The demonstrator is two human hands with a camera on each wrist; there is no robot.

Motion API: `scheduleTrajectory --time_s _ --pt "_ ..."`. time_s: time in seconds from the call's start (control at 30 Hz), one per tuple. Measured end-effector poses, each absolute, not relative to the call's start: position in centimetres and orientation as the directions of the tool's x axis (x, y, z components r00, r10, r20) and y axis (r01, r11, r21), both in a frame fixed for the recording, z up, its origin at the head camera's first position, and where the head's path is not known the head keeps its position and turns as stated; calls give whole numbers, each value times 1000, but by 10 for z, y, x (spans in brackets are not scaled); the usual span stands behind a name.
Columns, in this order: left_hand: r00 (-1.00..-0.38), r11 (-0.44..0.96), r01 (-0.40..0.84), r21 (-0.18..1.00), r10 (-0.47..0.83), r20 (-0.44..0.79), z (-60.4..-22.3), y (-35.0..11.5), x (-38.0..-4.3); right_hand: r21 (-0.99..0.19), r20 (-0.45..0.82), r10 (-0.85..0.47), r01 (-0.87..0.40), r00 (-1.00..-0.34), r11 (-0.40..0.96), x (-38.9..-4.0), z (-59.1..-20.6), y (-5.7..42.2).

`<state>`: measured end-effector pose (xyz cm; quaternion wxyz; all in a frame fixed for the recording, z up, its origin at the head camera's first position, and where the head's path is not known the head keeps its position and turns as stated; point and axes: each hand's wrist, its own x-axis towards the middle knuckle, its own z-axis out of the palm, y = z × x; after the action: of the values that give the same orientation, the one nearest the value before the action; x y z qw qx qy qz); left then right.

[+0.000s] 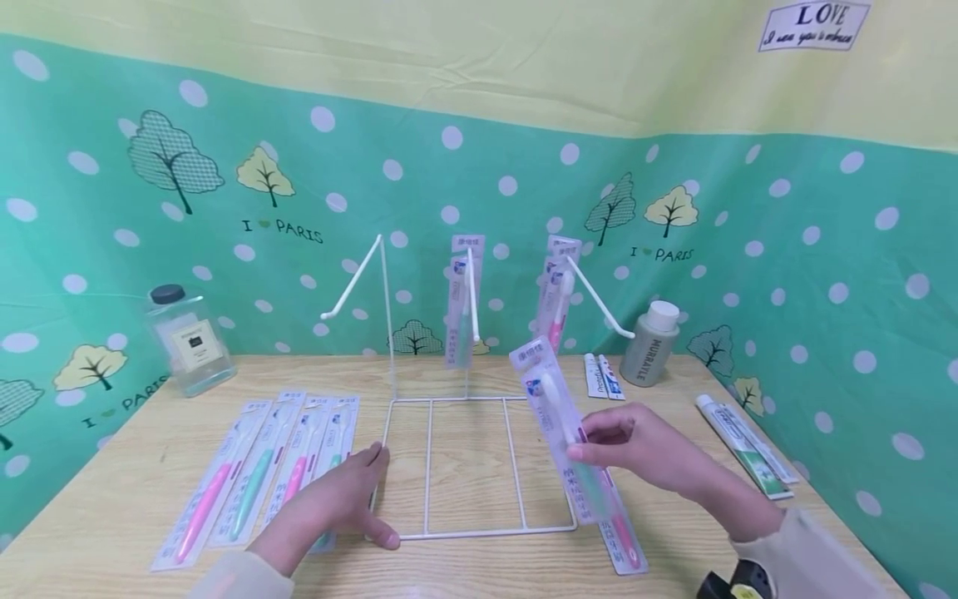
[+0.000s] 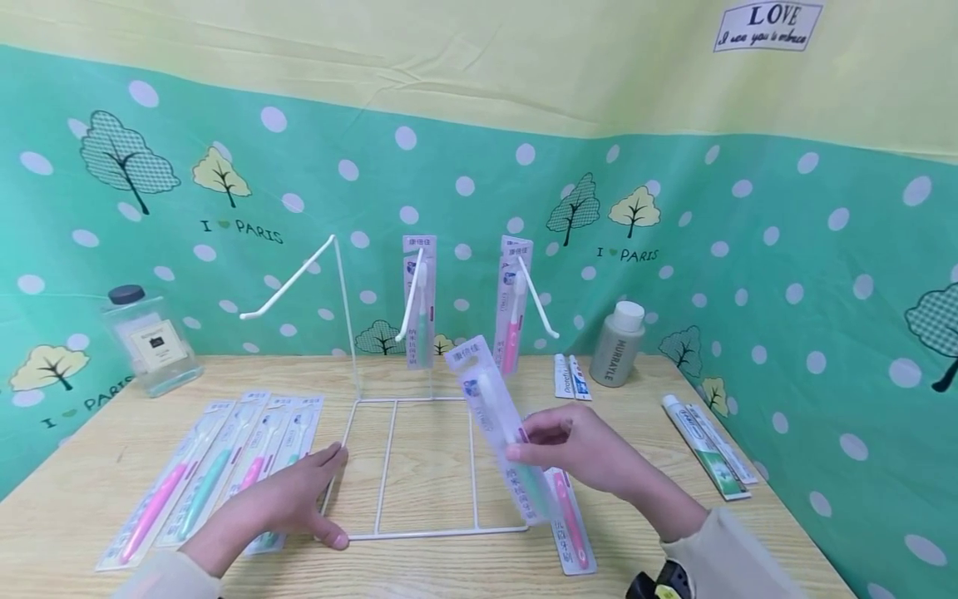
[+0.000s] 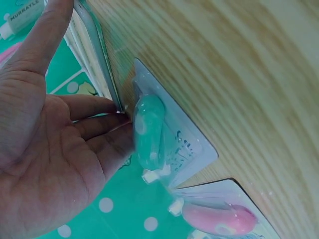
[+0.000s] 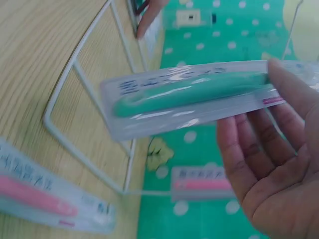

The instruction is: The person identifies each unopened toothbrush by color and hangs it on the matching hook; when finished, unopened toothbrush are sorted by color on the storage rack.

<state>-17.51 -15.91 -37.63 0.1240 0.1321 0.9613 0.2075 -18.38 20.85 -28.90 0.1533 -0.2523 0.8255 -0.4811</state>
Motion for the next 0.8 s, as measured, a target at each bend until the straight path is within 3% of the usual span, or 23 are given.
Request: scheduleTrajectory --time_s 0.2,0.37,0.53,0.8 --pt "-935 880 199 432 303 -187 -376 -159 -175 -900 109 -558 -319 -823 296 -170 -276 192" --pt "-935 878 202 434 304 -180 -376 -160 -175 -896 213 -607 -401 -766 191 -165 -266 176" --pt "-932 877 226 424 322 -169 -378 -161 -175 -902 232 -634 -408 -738 144 -163 -261 159" --pt "-932 879 228 419 322 -168 -380 -160 -176 -905 209 -619 -390 -757 171 -166 -268 143"
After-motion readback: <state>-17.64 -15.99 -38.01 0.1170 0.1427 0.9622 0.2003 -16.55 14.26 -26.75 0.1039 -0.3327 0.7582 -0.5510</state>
